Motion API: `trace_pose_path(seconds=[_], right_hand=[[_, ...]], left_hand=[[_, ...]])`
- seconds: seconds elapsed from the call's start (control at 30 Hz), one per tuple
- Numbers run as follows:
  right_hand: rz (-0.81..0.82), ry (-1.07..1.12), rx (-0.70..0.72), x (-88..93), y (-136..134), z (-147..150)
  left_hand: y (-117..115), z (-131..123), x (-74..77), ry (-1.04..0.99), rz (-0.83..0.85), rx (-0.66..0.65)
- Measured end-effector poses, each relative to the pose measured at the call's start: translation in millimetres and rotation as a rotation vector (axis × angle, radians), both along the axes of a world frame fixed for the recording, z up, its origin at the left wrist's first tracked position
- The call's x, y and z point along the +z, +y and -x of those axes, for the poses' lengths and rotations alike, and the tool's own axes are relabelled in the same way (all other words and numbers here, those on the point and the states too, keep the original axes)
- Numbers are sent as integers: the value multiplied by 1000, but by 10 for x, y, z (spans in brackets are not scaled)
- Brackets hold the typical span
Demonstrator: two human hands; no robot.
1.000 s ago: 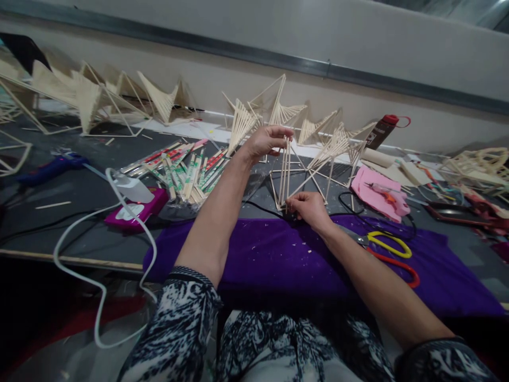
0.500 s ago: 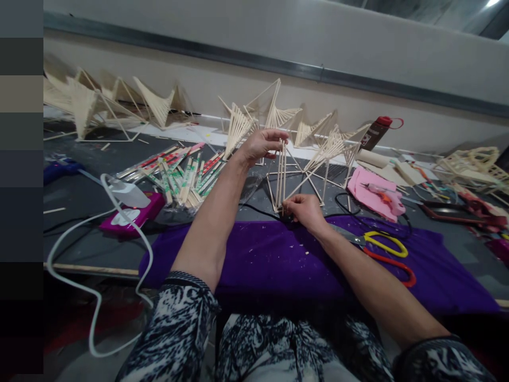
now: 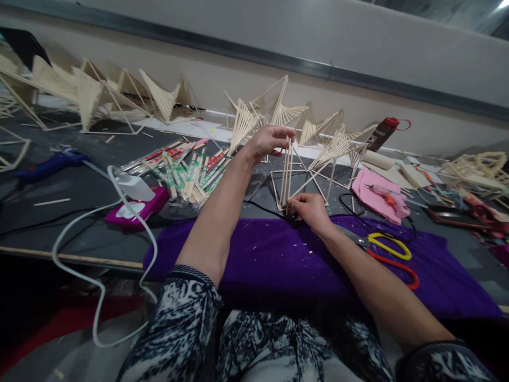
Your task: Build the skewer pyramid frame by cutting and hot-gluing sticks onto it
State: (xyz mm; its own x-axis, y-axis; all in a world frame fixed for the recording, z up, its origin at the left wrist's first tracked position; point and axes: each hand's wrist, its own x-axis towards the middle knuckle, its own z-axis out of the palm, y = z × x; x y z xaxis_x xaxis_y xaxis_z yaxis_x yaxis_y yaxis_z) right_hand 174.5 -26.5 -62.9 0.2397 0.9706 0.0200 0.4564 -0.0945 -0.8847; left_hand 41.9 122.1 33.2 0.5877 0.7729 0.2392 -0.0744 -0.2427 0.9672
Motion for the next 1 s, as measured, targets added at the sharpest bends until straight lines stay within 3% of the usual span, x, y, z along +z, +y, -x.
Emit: trace_pose_path(seconds=[0.33, 1.0], right_hand=[[-58, -183, 19, 14, -10, 0], [-102, -337, -8, 64, -34, 5]], left_hand=[[11, 2, -7, 1, 3, 13], [20, 11, -20, 14, -25, 29]])
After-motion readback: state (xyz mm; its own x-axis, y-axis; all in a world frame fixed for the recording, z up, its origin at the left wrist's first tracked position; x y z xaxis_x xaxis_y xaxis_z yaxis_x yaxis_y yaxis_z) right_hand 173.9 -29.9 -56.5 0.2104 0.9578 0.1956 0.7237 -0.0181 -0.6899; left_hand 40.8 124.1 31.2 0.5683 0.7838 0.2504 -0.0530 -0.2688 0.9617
